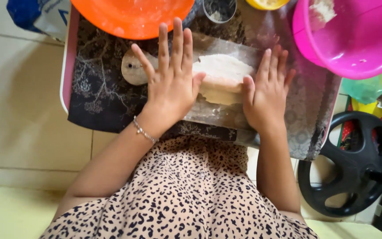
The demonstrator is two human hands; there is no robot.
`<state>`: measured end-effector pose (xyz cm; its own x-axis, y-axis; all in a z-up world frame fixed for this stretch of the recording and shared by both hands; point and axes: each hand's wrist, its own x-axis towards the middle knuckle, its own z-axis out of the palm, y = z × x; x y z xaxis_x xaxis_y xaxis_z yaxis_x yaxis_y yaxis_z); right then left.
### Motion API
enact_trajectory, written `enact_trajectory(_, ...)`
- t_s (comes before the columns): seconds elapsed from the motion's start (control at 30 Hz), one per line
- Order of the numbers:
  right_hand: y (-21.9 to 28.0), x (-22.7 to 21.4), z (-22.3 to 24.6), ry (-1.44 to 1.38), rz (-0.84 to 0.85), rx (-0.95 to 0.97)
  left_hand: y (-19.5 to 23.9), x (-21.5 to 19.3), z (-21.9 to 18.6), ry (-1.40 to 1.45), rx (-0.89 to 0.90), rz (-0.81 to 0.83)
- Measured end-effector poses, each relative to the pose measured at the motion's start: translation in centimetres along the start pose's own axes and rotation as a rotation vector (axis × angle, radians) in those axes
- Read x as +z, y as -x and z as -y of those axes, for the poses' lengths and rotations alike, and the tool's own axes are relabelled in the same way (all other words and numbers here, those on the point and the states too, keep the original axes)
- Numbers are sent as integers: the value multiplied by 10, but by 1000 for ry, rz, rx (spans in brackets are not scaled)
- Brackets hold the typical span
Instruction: Rolling out dough with a rolling pin, cutting circles with a metal cutter, and filling/folding the dough to make shapes.
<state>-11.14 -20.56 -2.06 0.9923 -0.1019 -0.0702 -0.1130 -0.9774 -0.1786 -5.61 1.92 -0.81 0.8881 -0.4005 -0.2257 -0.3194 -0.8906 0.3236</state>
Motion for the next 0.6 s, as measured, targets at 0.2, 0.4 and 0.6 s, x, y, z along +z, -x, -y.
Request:
enact_trajectory(0.2, -40, -6, -4, 3, 63, 8, -37, 10, 7, -38, 13, -185)
enact_trajectory(0.4, 35, -2, 5, 3, -30, -108, 23, 43, 16, -54, 144, -139)
enact_trajectory(0.6, 76, -5, 3, -70, -56, -175, 75, 40, 16, 1, 261, -205)
